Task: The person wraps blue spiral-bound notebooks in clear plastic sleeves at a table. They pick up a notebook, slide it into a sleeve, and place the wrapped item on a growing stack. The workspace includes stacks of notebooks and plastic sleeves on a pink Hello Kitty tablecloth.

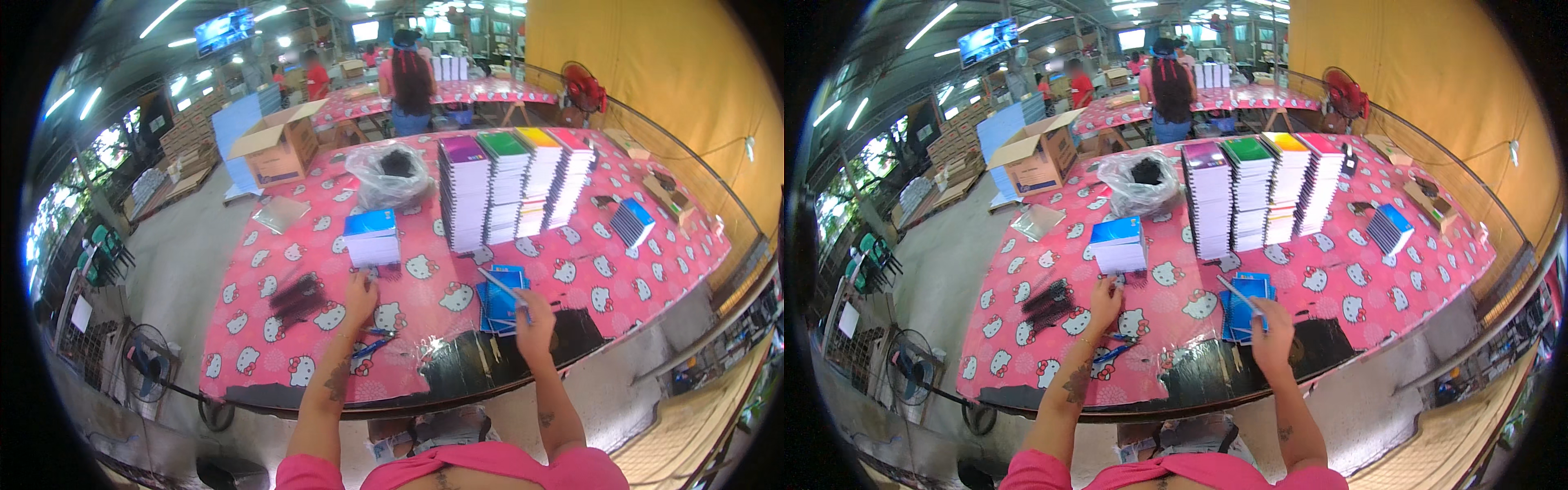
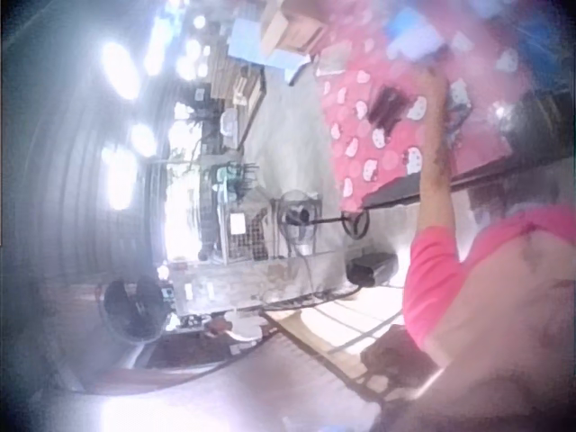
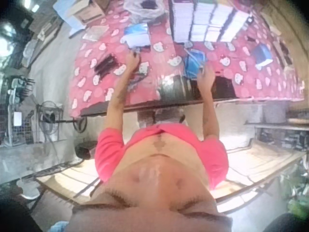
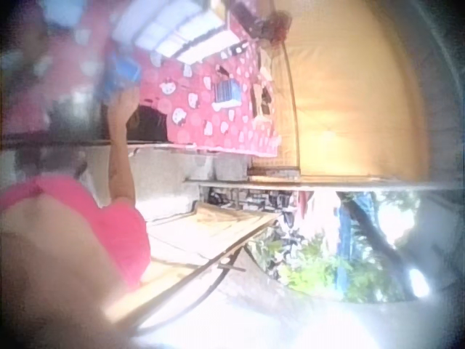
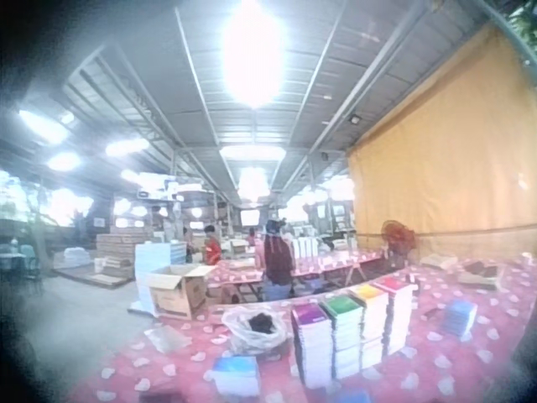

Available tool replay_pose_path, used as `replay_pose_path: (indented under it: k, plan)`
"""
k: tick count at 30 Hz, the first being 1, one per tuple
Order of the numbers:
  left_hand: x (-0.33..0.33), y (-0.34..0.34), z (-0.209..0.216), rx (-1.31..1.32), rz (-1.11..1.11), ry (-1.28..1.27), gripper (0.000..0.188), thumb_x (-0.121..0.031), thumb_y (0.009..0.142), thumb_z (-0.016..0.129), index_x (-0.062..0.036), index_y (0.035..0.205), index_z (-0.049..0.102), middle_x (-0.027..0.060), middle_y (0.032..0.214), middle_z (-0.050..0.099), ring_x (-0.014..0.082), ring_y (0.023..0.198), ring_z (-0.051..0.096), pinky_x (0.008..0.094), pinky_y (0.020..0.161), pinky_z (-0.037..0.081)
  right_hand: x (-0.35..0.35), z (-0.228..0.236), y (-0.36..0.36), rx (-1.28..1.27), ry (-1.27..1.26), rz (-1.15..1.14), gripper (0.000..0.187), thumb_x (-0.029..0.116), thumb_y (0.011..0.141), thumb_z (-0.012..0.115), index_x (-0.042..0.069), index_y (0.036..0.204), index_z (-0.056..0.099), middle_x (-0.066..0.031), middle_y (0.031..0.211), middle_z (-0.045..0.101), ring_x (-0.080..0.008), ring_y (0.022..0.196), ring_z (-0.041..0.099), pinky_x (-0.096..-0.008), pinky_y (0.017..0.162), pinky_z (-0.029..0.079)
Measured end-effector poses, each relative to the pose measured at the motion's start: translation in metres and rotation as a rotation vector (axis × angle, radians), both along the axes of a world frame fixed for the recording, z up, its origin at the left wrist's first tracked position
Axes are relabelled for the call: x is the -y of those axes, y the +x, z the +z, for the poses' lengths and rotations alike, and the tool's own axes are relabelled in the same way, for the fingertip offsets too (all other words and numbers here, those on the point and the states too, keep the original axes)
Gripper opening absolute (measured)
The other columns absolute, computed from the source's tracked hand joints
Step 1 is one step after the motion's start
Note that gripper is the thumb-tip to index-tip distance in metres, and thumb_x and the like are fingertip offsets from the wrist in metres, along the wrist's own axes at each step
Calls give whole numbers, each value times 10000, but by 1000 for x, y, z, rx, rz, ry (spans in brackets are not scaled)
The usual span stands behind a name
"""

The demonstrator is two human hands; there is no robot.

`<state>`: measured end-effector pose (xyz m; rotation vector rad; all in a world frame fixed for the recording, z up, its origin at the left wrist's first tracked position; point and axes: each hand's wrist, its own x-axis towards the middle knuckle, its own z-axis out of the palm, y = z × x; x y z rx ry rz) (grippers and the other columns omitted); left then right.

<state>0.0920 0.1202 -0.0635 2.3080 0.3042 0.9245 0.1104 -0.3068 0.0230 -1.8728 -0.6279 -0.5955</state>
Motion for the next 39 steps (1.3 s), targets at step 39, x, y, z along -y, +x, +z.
replay_pose_path:
  k: [39]
  plan:
    - [146, -91, 98, -10, -453, 523, 429, -88, 767, 651, -36, 1187, 583, 165, 1068, 592, 359, 978, 578, 483, 870, 464, -47, -22, -5, -363, -27, 594, 687, 152, 747, 841, 26, 1347, 532, -143, 1293, 603, -266, 1202, 568, -387, 1030, 440]
